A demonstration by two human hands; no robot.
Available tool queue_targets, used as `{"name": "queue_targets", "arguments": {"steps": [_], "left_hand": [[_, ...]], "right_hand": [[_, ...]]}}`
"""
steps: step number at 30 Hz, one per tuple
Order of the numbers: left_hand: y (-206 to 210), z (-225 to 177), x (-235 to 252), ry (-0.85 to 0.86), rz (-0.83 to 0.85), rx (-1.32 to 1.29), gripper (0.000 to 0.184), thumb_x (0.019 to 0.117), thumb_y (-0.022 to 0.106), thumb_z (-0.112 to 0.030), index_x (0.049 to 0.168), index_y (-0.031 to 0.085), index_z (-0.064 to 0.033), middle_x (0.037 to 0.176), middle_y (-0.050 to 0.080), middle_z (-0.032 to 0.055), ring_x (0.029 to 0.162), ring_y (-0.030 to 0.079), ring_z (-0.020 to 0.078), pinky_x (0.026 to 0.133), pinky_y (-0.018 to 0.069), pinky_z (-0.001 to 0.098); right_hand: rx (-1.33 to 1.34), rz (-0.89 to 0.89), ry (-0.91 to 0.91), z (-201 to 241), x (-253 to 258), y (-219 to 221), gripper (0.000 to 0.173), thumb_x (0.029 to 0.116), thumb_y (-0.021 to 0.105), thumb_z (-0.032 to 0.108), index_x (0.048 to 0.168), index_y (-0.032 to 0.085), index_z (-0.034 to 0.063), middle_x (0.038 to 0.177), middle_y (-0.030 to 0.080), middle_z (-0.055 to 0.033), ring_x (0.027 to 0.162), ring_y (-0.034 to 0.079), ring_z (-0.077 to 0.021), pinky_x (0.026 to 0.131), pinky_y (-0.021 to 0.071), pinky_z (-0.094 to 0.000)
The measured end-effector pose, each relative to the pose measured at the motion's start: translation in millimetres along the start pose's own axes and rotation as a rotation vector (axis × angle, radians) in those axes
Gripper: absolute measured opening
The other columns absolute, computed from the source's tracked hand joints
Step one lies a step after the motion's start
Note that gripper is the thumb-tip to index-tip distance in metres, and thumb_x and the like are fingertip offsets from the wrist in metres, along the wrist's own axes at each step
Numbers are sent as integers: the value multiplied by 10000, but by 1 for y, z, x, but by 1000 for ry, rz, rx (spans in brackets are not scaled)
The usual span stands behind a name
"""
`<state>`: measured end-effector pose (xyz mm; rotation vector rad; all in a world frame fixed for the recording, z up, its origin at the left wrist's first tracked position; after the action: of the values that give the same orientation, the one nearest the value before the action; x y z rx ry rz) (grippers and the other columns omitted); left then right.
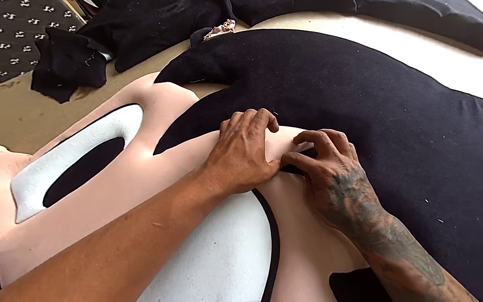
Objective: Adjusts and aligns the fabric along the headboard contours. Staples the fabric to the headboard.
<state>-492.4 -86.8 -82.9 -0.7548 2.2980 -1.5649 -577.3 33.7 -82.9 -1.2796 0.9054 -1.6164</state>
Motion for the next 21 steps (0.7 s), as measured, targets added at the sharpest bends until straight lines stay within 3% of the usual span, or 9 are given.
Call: {"name": "queue_targets", "arguments": {"steps": [3,6,8,12,21], "left_hand": [[-4,-2,-5,33,-39,-43,526,756,758,-448,1210,601,-235,1110,608,-21,1110,560,202,959,427,457],[-15,-1,-14,99,-46,-133,328,865,706,-416,1134,661,-235,1268,631,-64,1222,561,146,1009,460,449],[-19,-5,-25,251,-48,-79,257,945,622,-455,1082,717,-260,1388,611,-49,1340,514,162,1074,437,462],[-11,-9,-45,526,-56,50,344,989,540,-564,1141,756,-343,1436,588,29,1411,462,247,1162,356,514],[1,-17,-45,599,-73,94,432,986,494,-618,1187,760,-343,1484,562,47,1457,429,277,1240,275,563]], "right_hand": [[-31,-1,-19,3,-1,1,342,905,549,157,1086,768,347,1285,637,-36,1272,518,-327,944,441,-516],[-52,12,-27,5,-1,2,339,911,554,158,1098,766,345,1295,628,-45,1255,518,-326,926,439,-497],[-58,22,-14,5,-2,2,321,933,554,166,1097,764,344,1290,632,-38,1272,513,-320,950,440,-500],[-53,1,-30,4,-1,3,347,880,571,156,1096,758,353,1278,632,-53,1262,517,-345,926,452,-523],[-67,8,-6,3,0,0,291,887,581,166,1049,760,329,1258,641,-30,1248,536,-306,970,447,-517]]}}
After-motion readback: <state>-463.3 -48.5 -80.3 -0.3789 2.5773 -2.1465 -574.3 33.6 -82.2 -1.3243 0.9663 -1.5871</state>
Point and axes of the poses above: each hand's wrist, its own x-axis towards the middle knuckle, its own y-axis out of the palm, z = x × y, the point moved 9 cm from there along x, towards the middle knuckle
